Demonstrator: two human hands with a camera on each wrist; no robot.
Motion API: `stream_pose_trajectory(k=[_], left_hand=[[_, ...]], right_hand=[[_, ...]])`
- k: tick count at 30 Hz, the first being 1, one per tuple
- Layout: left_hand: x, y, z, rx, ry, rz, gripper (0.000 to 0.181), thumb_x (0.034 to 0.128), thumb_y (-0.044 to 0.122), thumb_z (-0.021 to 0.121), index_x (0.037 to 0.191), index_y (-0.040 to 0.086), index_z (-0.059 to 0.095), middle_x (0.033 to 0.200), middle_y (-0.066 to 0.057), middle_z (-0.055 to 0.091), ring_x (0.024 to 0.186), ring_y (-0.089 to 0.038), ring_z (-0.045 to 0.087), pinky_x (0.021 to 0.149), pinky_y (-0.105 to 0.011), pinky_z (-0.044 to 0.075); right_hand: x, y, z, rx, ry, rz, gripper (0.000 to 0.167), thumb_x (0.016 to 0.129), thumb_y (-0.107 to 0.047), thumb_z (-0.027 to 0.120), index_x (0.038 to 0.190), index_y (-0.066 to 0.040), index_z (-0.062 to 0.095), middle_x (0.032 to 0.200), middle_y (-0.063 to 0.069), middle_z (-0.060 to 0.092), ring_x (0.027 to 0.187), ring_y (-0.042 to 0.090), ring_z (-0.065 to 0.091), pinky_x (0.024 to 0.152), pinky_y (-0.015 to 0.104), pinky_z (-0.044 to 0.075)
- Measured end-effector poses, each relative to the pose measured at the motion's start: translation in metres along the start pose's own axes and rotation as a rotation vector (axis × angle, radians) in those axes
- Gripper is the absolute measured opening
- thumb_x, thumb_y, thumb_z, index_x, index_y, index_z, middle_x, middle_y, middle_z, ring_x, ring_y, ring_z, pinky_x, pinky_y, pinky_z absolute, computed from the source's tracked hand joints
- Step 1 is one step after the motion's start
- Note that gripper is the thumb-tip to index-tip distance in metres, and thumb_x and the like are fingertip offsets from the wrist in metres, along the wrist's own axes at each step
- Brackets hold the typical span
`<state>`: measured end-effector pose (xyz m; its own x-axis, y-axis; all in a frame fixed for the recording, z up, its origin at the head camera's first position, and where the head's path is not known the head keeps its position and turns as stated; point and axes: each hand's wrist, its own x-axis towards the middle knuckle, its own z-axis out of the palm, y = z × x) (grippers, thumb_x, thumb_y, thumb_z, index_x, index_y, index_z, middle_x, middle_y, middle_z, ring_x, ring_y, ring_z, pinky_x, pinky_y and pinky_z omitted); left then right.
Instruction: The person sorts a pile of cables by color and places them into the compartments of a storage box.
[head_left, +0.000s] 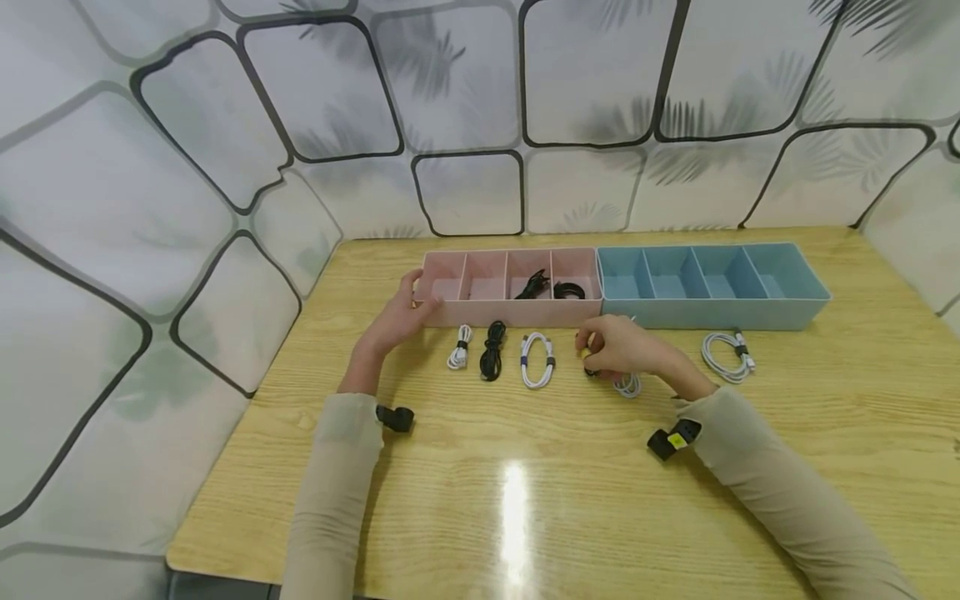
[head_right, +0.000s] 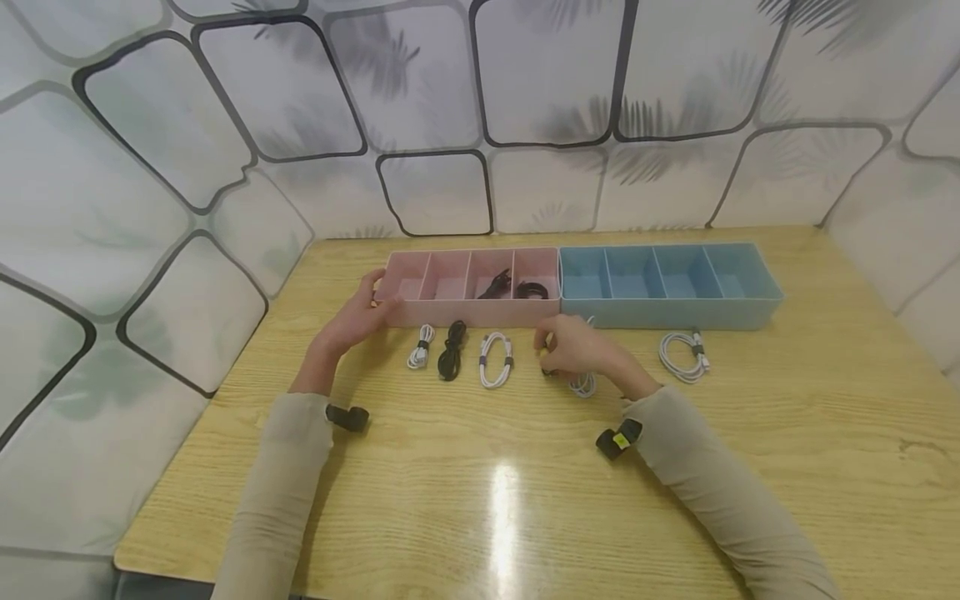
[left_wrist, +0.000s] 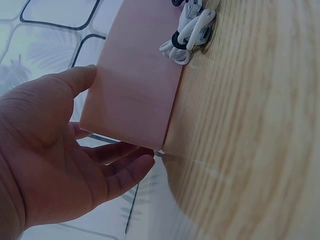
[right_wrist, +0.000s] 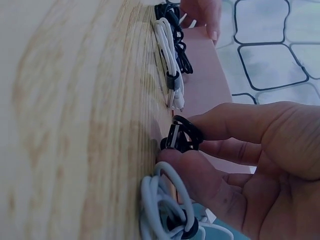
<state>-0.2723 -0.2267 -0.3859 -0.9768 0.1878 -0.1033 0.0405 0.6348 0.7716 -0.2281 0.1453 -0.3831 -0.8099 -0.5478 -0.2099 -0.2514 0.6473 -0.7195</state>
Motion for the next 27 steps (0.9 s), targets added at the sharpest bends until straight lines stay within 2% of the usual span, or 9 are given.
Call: stream_pose_trajectory(k=[4, 14, 20, 27], left_hand=[[0.0012, -0.0012, -0.0002, 0.002, -0.003, -0.004, 0.08, 0.1018, 0.05, 0.048, 0.159, 0.013, 0.007, 0.154, -0.027, 0.033, 0.138, -0.038, 0.039, 0.112, -0.052, 0.032], [0.0002, 0.0006, -0.0009, 0.004, -0.004, 0.014, 0.077, 0.1034, 0.043, 0.049, 0.159, 0.011, 0.006, 0.154, -0.03, 0.032, 0.138, -0.041, 0.038, 0.113, -0.054, 0.03], [0.0005, -0.0001, -0.0007, -0.004, -0.003, 0.002, 0.08, 0.1019, 0.049, 0.048, 0.159, 0.013, 0.007, 0.153, -0.027, 0.034, 0.137, -0.038, 0.04, 0.112, -0.053, 0.031], [0.0012, -0.0002, -0.0005, -0.008, -0.002, 0.009, 0.076, 0.1036, 0.044, 0.048, 0.159, 0.013, 0.007, 0.152, -0.027, 0.036, 0.136, -0.038, 0.041, 0.112, -0.053, 0.033]], right_hand=[[0.0011, 0.0003, -0.0009, 0.001, -0.003, -0.001, 0.018, 0.089, -0.001, 0.066, 0.106, 0.003, 0.062, 0.078, 0.011, 0.068, 0.052, 0.019, 0.06, 0.052, 0.035, 0.052], [-0.0003, -0.0028, -0.0022, 0.032, 0.018, 0.004, 0.022, 0.09, -0.003, 0.066, 0.111, 0.004, 0.06, 0.082, 0.012, 0.068, 0.056, 0.021, 0.063, 0.055, 0.036, 0.054], [0.0003, -0.0007, -0.0044, 0.084, 0.028, -0.014, 0.027, 0.092, -0.004, 0.065, 0.116, 0.005, 0.06, 0.086, 0.015, 0.066, 0.06, 0.021, 0.063, 0.058, 0.036, 0.054], [0.0034, 0.0035, -0.006, 0.172, 0.053, -0.035, 0.029, 0.093, -0.004, 0.063, 0.12, 0.006, 0.059, 0.095, 0.017, 0.063, 0.07, 0.029, 0.067, 0.061, 0.041, 0.058]])
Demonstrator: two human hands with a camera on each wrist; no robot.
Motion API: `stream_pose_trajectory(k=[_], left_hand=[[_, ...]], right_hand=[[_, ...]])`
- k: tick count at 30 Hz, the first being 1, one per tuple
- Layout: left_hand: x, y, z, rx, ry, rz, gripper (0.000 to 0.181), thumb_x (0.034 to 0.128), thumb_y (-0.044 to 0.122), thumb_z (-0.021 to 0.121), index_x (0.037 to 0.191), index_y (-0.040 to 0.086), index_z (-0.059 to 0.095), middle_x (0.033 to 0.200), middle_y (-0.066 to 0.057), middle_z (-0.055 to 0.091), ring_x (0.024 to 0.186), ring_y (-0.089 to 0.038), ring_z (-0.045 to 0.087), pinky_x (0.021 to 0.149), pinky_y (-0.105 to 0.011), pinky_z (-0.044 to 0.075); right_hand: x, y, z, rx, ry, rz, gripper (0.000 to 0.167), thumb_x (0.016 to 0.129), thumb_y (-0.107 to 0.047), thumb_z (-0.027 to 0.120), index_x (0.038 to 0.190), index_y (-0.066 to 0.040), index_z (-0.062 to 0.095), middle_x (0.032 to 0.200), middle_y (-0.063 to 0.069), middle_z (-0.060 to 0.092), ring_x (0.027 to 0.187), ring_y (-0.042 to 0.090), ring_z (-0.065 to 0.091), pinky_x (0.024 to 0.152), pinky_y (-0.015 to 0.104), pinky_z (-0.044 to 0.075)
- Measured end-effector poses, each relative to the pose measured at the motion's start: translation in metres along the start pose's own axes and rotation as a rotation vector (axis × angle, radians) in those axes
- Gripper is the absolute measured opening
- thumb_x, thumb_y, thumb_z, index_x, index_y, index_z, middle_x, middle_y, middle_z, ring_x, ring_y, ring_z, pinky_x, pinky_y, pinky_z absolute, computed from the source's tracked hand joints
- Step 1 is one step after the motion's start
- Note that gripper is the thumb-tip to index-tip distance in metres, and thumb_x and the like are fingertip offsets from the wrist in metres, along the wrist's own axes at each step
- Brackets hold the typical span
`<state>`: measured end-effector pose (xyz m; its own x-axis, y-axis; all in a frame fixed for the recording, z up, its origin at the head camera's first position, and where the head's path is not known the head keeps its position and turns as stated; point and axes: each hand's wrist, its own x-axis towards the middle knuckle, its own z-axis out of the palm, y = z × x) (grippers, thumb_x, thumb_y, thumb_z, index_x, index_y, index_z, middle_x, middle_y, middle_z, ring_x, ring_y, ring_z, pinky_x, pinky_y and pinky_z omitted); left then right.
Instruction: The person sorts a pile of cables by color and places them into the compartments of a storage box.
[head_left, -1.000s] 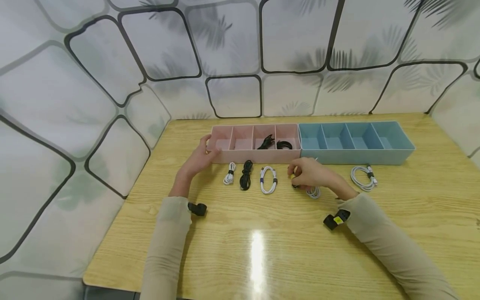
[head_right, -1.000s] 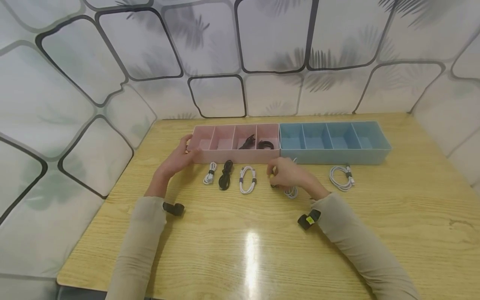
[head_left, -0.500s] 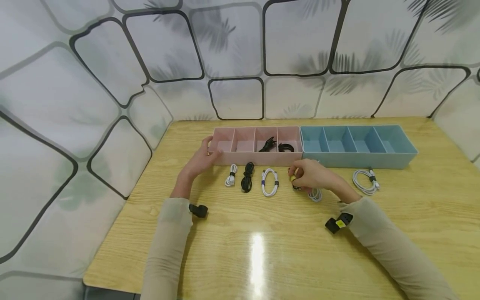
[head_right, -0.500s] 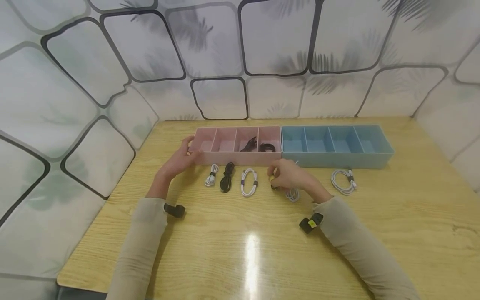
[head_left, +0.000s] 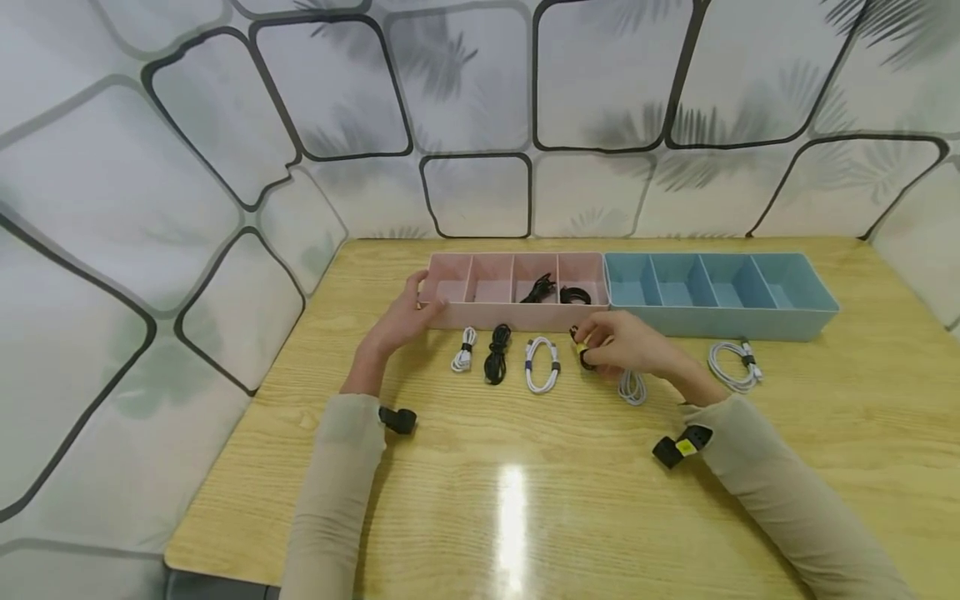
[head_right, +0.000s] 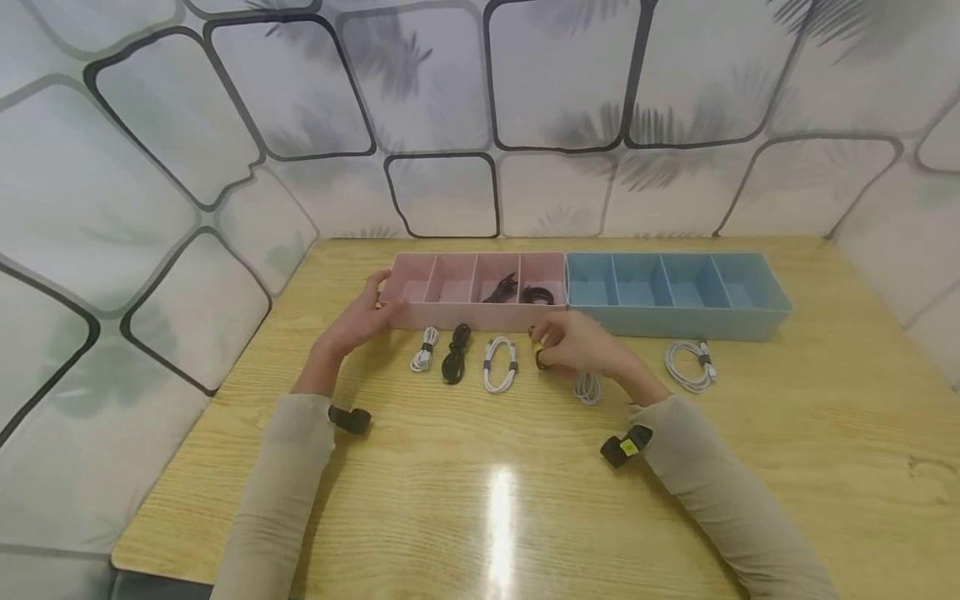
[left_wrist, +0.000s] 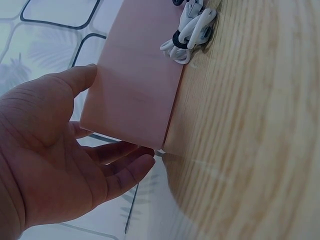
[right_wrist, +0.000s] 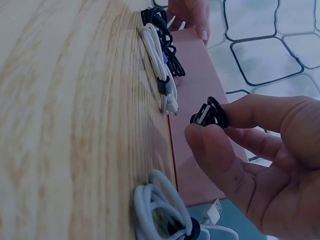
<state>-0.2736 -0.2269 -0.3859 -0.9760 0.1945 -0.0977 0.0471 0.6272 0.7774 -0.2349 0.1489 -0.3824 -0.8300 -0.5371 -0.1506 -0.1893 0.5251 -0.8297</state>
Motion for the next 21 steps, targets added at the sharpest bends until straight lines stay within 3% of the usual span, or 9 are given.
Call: stream_pose_trajectory(k=[12, 21], left_hand=[[-0.002, 0.0, 0.001, 0.009, 0.006, 0.018, 0.074, 0.1045, 0.038, 0.049, 0.159, 0.01, 0.007, 0.153, -0.028, 0.035, 0.135, -0.04, 0.042, 0.111, -0.053, 0.032], [-0.001, -0.001, 0.001, 0.017, 0.01, 0.005, 0.076, 0.1031, 0.044, 0.049, 0.159, 0.012, 0.008, 0.153, -0.027, 0.034, 0.137, -0.039, 0.04, 0.112, -0.052, 0.033]], right_hand=[[-0.003, -0.008, -0.002, 0.113, 0.011, -0.014, 0.031, 0.093, -0.005, 0.062, 0.122, 0.006, 0.056, 0.108, 0.025, 0.063, 0.078, 0.036, 0.069, 0.063, 0.045, 0.059], [-0.004, -0.01, -0.004, 0.175, 0.03, -0.008, 0.03, 0.096, -0.006, 0.061, 0.123, 0.004, 0.054, 0.112, 0.025, 0.059, 0.082, 0.037, 0.068, 0.067, 0.047, 0.059]])
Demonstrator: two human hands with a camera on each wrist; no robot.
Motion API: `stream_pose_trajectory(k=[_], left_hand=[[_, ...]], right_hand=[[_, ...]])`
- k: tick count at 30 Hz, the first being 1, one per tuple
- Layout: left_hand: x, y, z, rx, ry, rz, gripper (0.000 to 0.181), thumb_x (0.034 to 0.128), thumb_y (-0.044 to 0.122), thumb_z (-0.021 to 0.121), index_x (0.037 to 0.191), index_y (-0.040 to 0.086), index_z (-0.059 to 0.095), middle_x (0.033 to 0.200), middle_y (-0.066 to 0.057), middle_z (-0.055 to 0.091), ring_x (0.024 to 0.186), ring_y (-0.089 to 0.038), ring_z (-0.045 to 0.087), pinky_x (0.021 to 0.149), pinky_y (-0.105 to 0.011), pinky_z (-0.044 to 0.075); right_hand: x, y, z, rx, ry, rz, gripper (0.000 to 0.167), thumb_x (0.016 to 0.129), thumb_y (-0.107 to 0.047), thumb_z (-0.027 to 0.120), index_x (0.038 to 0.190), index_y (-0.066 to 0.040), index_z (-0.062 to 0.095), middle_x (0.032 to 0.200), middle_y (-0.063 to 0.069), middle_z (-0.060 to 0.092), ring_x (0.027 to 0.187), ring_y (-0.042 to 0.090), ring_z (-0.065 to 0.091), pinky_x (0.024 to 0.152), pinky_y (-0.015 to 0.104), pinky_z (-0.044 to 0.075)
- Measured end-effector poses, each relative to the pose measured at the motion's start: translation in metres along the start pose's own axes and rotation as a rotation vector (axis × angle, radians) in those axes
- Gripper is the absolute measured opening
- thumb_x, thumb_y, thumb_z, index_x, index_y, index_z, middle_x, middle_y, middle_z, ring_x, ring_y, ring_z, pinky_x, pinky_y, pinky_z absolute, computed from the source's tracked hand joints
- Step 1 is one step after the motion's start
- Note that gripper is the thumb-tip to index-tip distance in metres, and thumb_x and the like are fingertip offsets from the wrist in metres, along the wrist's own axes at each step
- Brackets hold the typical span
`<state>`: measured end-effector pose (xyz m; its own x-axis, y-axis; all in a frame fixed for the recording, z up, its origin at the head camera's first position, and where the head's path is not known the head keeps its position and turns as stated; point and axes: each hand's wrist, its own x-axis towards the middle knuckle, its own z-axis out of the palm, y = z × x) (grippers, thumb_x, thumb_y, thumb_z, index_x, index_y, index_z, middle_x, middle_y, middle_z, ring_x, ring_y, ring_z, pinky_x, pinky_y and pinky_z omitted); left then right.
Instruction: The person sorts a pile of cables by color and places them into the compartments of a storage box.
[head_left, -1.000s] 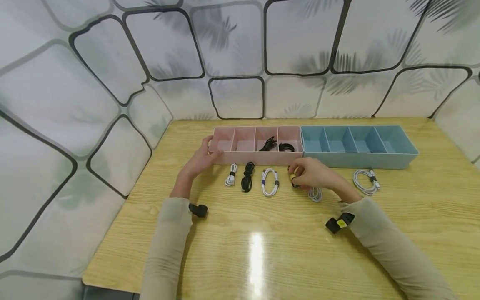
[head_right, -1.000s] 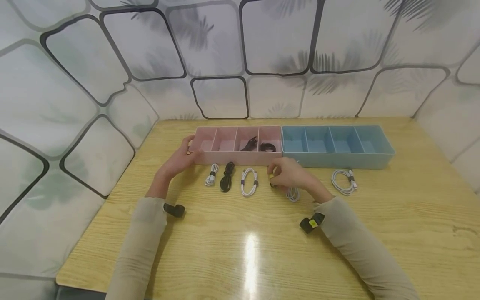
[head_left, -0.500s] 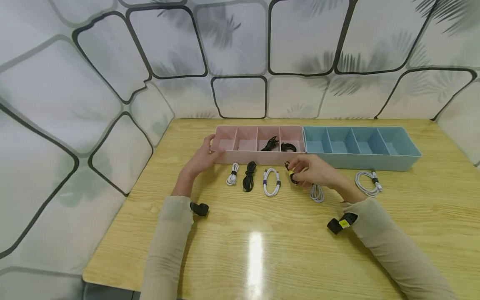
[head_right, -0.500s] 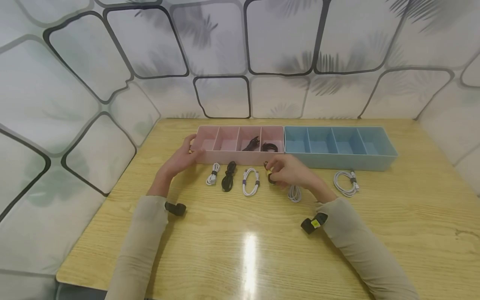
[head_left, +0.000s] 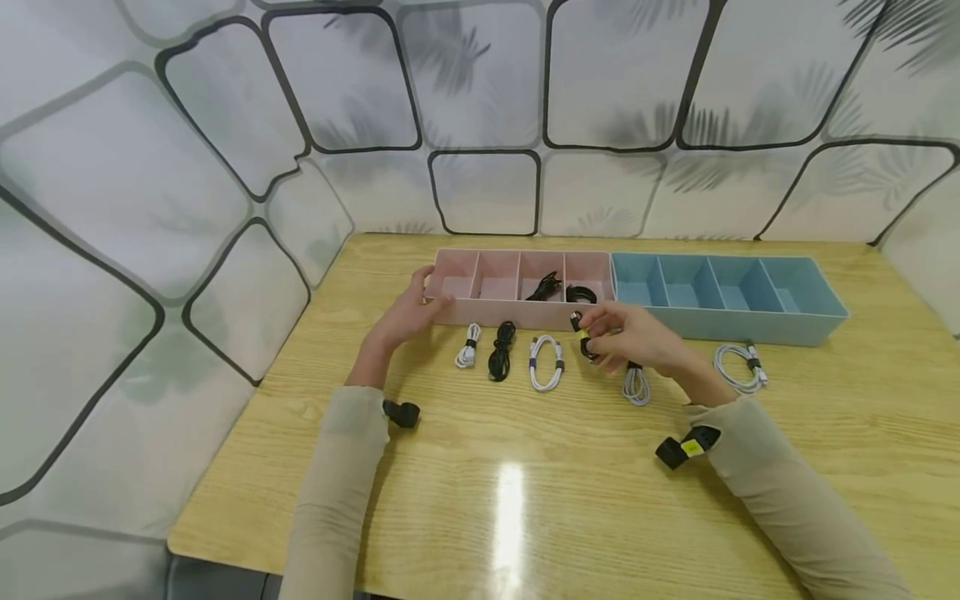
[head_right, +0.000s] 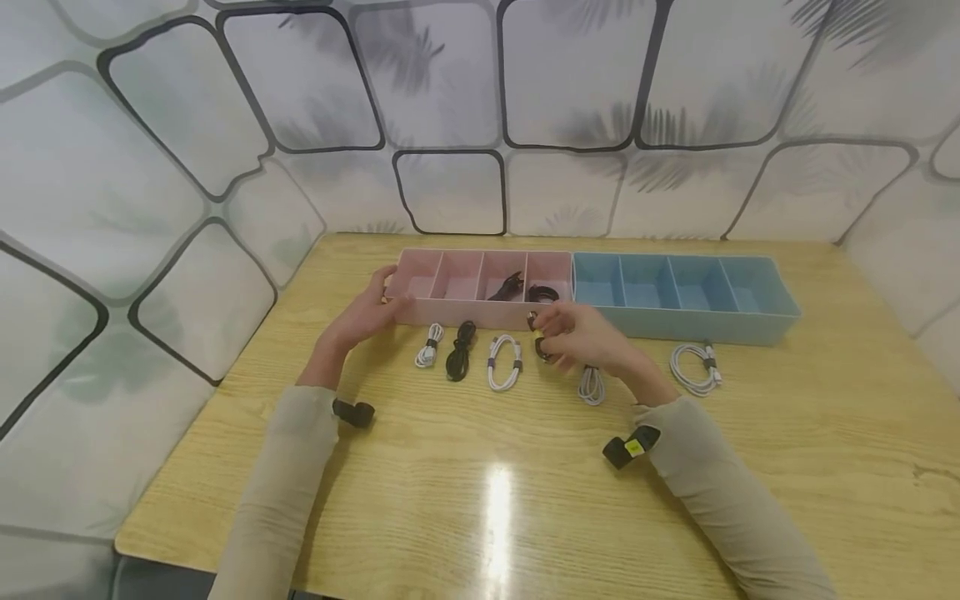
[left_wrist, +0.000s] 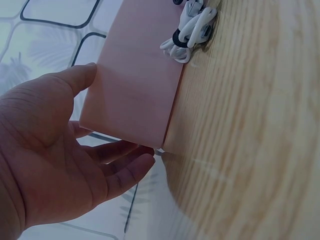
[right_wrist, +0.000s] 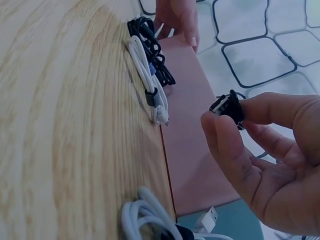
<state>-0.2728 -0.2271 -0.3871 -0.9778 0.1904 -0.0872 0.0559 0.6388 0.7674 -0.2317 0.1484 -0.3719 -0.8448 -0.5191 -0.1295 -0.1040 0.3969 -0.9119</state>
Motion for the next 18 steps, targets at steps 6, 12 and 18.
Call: stream_pose_trajectory(k=[6, 12, 18], left_hand=[[0.001, -0.001, 0.002, -0.019, -0.002, 0.001, 0.075, 0.1038, 0.041, 0.049, 0.159, 0.012, 0.008, 0.155, -0.027, 0.031, 0.139, -0.04, 0.037, 0.112, -0.053, 0.031], [0.001, -0.002, 0.002, -0.035, -0.002, -0.006, 0.074, 0.1041, 0.037, 0.05, 0.159, 0.012, 0.007, 0.154, -0.027, 0.032, 0.137, -0.039, 0.04, 0.112, -0.052, 0.032], [0.0, 0.001, -0.001, -0.031, -0.004, -0.011, 0.077, 0.1027, 0.044, 0.05, 0.159, 0.013, 0.008, 0.154, -0.027, 0.033, 0.137, -0.038, 0.041, 0.111, -0.052, 0.033]], right_hand=[[0.003, 0.0, 0.0, 0.063, 0.026, 0.005, 0.032, 0.096, -0.005, 0.061, 0.124, 0.005, 0.051, 0.109, 0.023, 0.058, 0.083, 0.027, 0.069, 0.069, 0.05, 0.058], [0.009, -0.005, 0.0, 0.085, 0.05, 0.02, 0.03, 0.096, -0.004, 0.06, 0.122, 0.005, 0.049, 0.109, 0.023, 0.059, 0.082, 0.025, 0.07, 0.07, 0.049, 0.059], [0.016, -0.017, -0.002, 0.081, 0.065, 0.023, 0.03, 0.097, -0.007, 0.06, 0.123, 0.003, 0.048, 0.108, 0.021, 0.059, 0.085, 0.028, 0.07, 0.074, 0.05, 0.058]])
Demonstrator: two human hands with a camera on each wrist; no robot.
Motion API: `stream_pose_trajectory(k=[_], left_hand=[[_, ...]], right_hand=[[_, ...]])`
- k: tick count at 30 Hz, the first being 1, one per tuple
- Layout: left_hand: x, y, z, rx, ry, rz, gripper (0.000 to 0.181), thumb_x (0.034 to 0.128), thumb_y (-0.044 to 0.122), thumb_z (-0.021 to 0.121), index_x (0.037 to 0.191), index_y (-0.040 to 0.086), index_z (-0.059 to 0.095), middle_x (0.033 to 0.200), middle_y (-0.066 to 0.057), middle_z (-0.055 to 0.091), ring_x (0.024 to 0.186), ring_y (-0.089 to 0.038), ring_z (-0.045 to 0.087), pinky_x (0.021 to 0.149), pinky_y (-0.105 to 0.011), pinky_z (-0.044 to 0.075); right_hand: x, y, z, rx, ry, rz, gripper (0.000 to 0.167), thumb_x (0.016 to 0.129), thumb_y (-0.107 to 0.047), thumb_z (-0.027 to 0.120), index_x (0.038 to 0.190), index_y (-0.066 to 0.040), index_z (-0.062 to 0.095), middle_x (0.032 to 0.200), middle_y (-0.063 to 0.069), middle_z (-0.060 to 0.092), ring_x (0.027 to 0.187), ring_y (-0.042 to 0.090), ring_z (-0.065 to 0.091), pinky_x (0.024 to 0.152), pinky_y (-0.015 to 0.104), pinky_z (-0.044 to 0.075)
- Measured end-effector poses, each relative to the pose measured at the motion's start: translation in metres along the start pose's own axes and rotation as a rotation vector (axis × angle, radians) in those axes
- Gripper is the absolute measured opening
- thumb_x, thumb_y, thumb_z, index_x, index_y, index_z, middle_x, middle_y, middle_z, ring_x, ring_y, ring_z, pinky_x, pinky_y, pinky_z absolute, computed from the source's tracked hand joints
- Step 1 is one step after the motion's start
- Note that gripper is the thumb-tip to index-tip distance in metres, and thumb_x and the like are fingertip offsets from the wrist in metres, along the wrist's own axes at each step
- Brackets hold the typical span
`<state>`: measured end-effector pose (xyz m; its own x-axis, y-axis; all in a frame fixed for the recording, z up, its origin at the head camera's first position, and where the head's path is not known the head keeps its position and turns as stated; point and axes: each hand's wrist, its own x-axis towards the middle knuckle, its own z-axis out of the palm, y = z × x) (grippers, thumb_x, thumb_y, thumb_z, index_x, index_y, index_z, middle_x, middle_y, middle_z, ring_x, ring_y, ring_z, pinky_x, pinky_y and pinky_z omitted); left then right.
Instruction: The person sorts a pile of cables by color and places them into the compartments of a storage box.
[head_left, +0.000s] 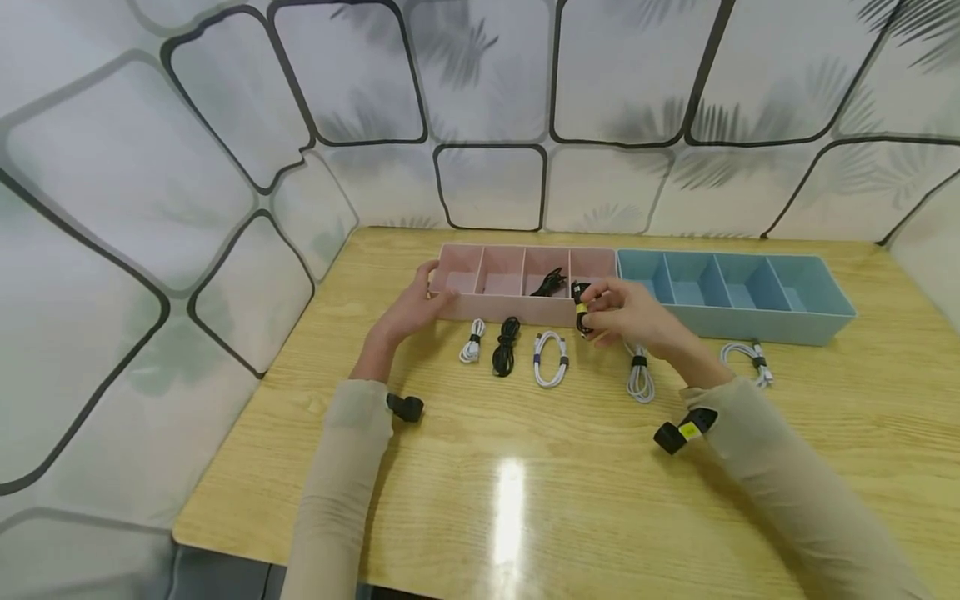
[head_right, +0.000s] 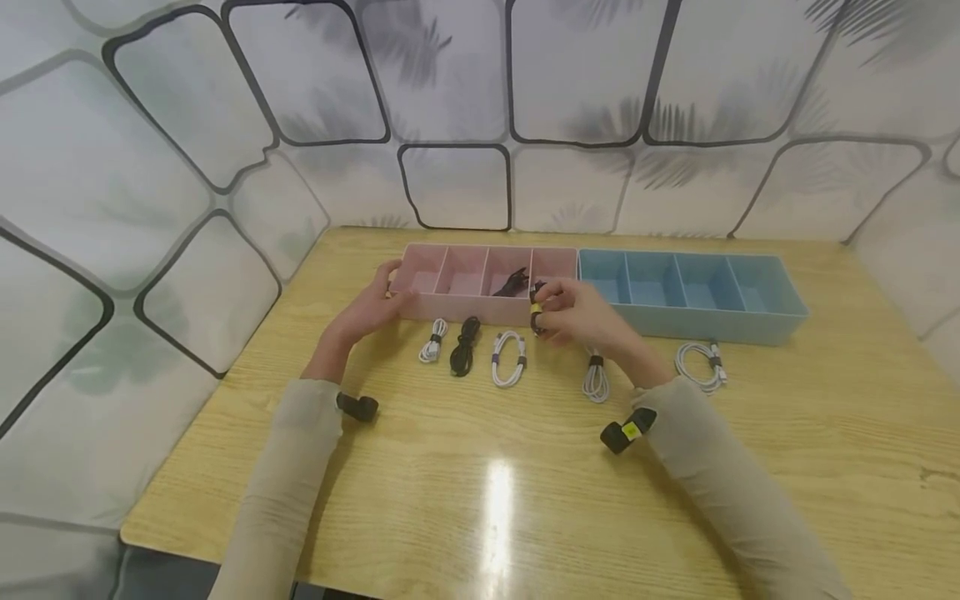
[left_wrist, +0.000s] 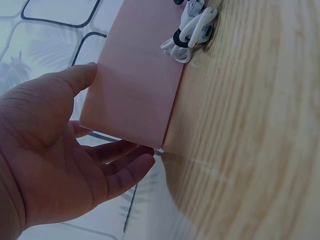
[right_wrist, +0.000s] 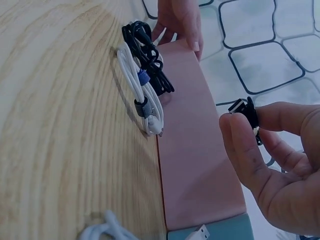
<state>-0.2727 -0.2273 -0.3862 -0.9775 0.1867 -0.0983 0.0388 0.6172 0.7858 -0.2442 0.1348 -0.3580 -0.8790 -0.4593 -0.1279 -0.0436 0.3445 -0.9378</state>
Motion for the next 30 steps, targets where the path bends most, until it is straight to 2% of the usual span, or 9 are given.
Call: stream_pose_trajectory(k=[9, 16, 21, 25, 30], left_hand=[[0.001, 0.002, -0.001, -0.014, -0.002, -0.005, 0.076, 0.1025, 0.043, 0.051, 0.159, 0.013, 0.009, 0.152, -0.027, 0.035, 0.134, -0.038, 0.043, 0.11, -0.052, 0.034], [0.0, 0.001, -0.001, -0.015, -0.007, -0.009, 0.077, 0.1022, 0.044, 0.051, 0.159, 0.014, 0.009, 0.152, -0.026, 0.035, 0.134, -0.037, 0.043, 0.109, -0.052, 0.035], [0.0, 0.001, 0.0, -0.011, -0.005, -0.011, 0.076, 0.1024, 0.044, 0.051, 0.159, 0.014, 0.009, 0.153, -0.026, 0.035, 0.134, -0.037, 0.043, 0.11, -0.052, 0.034], [0.0, 0.003, -0.001, -0.001, -0.002, -0.01, 0.076, 0.1024, 0.044, 0.051, 0.159, 0.014, 0.009, 0.154, -0.026, 0.033, 0.136, -0.037, 0.041, 0.111, -0.052, 0.033], [0.001, 0.001, -0.001, 0.002, -0.007, -0.01, 0.075, 0.1031, 0.039, 0.051, 0.159, 0.013, 0.009, 0.154, -0.026, 0.033, 0.136, -0.037, 0.04, 0.111, -0.052, 0.032]], right_hand=[[0.015, -0.007, 0.002, 0.054, 0.07, 0.047, 0.033, 0.096, -0.007, 0.06, 0.123, 0.0, 0.044, 0.112, 0.02, 0.057, 0.088, 0.031, 0.07, 0.078, 0.049, 0.058], [0.025, -0.005, -0.001, 0.092, 0.088, 0.041, 0.036, 0.097, -0.008, 0.059, 0.128, -0.001, 0.042, 0.116, 0.02, 0.052, 0.081, 0.02, 0.071, 0.078, 0.048, 0.058], [0.032, -0.01, 0.001, 0.09, 0.097, 0.02, 0.041, 0.097, -0.006, 0.059, 0.133, 0.0, 0.041, 0.113, 0.017, 0.052, 0.081, 0.021, 0.071, 0.073, 0.044, 0.059], [0.038, -0.015, 0.004, 0.076, 0.097, -0.011, 0.047, 0.096, -0.004, 0.06, 0.139, -0.001, 0.042, 0.102, 0.015, 0.057, 0.08, 0.022, 0.072, 0.072, 0.044, 0.059], [0.051, -0.015, 0.009, 0.051, 0.086, -0.017, 0.046, 0.095, -0.003, 0.06, 0.138, -0.003, 0.045, 0.09, 0.013, 0.058, 0.08, 0.023, 0.073, 0.071, 0.044, 0.059]])
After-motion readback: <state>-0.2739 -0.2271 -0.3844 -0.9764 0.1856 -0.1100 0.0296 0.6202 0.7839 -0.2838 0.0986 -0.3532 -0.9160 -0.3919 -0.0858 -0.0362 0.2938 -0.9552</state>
